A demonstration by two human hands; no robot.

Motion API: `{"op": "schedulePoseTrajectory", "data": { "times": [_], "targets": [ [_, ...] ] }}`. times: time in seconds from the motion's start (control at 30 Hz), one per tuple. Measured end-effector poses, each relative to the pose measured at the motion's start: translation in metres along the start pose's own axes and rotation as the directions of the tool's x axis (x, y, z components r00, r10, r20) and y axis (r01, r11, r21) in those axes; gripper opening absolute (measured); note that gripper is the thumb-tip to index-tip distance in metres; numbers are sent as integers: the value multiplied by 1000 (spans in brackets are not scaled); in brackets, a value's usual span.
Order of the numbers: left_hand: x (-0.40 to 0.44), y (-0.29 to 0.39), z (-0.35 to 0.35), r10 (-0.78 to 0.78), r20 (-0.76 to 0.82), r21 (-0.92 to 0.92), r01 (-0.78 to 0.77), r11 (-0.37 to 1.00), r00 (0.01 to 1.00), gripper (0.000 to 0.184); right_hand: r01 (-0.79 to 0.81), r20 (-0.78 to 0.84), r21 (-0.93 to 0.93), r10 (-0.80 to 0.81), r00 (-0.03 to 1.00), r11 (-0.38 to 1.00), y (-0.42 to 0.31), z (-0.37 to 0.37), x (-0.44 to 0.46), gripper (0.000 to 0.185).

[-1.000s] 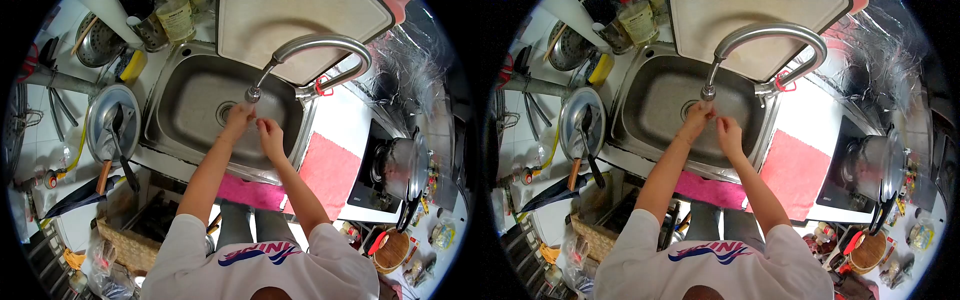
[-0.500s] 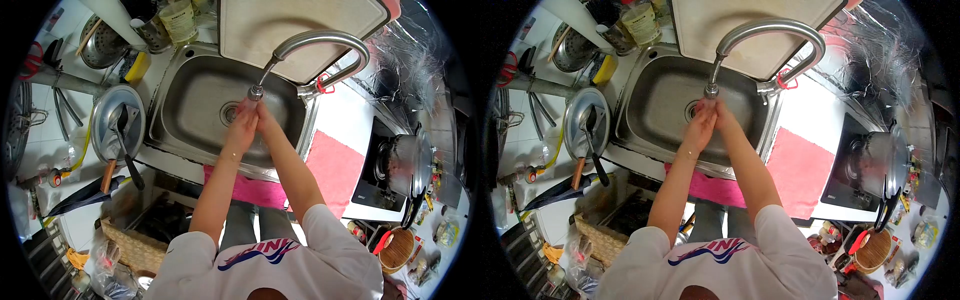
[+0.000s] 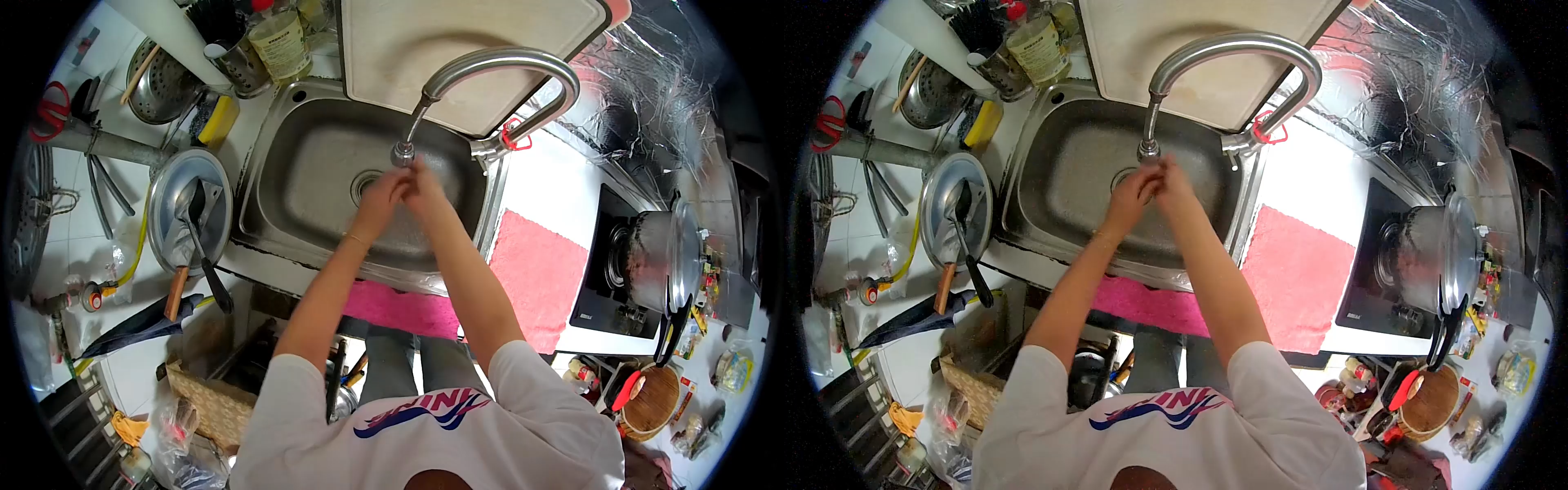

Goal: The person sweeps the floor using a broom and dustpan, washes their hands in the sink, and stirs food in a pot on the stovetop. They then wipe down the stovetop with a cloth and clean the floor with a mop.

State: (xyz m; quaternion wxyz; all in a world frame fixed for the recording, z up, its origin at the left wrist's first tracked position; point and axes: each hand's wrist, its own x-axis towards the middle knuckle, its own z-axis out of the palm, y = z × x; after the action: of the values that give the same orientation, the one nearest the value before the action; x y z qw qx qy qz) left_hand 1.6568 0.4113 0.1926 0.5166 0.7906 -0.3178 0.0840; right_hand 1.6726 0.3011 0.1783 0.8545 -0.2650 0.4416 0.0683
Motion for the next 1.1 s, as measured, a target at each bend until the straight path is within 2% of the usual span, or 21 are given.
{"op": "schedulePoseTrajectory", "data": {
  "times": [0.03, 0.07, 0.1, 0.17, 0.27, 0.33, 0.4, 0.43, 0.47, 0.57, 0.63, 0.67, 0.7, 0.73, 0.8, 0.83, 0.9, 0.97, 1.03, 1.07, 1.1],
  "targets": [
    [5, 1, 6, -374, -15, -249, 359, 900, 927, 19, 92, 58, -44, -90, 994, 995, -7, -5, -14, 32],
    [10, 1, 12, -686, 65, -472, 628, 619, 725, 17, 189, 118, -84, -178, 977, 978, -15, -9, -27, 35],
    [14, 4, 15, -685, 69, -475, 628, 617, 725, 17, 192, 114, -84, -182, 977, 978, -21, -14, -37, 35],
    [22, 10, 23, -754, 110, -777, 529, 341, 648, 17, 344, 177, -89, -325, 929, 935, -34, -27, -52, 36],
    [27, 5, 34, -818, 106, -835, 498, 236, 565, 29, 428, 200, -40, -413, 889, 903, -57, -39, -63, 33],
    [22, -4, 35, -766, 177, -852, 486, 194, 617, 31, 382, 138, 20, -381, 914, 924, -68, -35, -75, 30],
    [15, -12, 35, -703, 249, -861, 484, 154, 666, 33, 360, 185, 92, -371, 910, 929, -78, -50, -61, 27],
    [11, -13, 34, -712, 328, -879, 476, 11, 621, 34, 331, 234, 154, -360, 903, 931, -84, -54, -59, 25],
    [6, -14, 33, -709, 406, -880, 456, -133, 577, 35, 356, 216, 95, -368, 904, 930, -88, -59, -57, 21],
    [7, 12, 37, -752, 419, -782, 623, -12, 510, 40, 461, 213, -13, -448, 868, 887, -71, -47, -77, 22],
    [20, 52, 36, -753, 409, -810, 585, -41, 515, 41, 414, 262, 15, -403, 877, 910, -43, -55, -79, 20],
    [24, 68, 34, -755, 399, -838, 541, -70, 520, 43, 166, 366, 217, -237, 900, 962, -27, -62, -75, 17],
    [26, 76, 32, -753, 398, -840, 539, -70, 523, 43, -115, 495, 371, -91, 864, 921, -14, -66, -74, 15],
    [26, 82, 31, -743, 431, -847, 514, -137, 512, 43, -115, 497, 368, -91, 863, 923, -5, -66, -80, 15],
    [22, 84, 28, -730, 457, -852, 487, -194, 508, 43, -23, 330, 449, -142, 933, 893, 9, -65, -92, 18],
    [16, 78, 30, -727, 456, -877, 398, -268, 514, 42, -22, 336, 451, -147, 930, 892, 5, -63, -103, 18],
    [12, 77, 30, -722, 452, -891, 307, -335, 524, 42, 152, 428, -66, -110, 897, 986, -8, -60, -128, 17],
    [17, 88, 26, -765, 435, -897, 301, -324, 474, 42, 206, 410, -160, -126, 904, 965, -14, -57, -141, 15],
    [21, 95, 23, -783, 414, -903, 321, -287, 464, 42, 399, 489, -520, -119, 864, 756, -21, -57, -142, 16],
    [24, 98, 21, -804, 392, -906, 342, -251, 447, 42, 409, 499, -518, -123, 858, 752, -24, -58, -144, 16],
    [27, 102, 18, -802, 386, -909, 339, -245, 456, 42, 595, 593, -574, -215, 776, 562, -27, -53, -152, 17]
  ]
}}
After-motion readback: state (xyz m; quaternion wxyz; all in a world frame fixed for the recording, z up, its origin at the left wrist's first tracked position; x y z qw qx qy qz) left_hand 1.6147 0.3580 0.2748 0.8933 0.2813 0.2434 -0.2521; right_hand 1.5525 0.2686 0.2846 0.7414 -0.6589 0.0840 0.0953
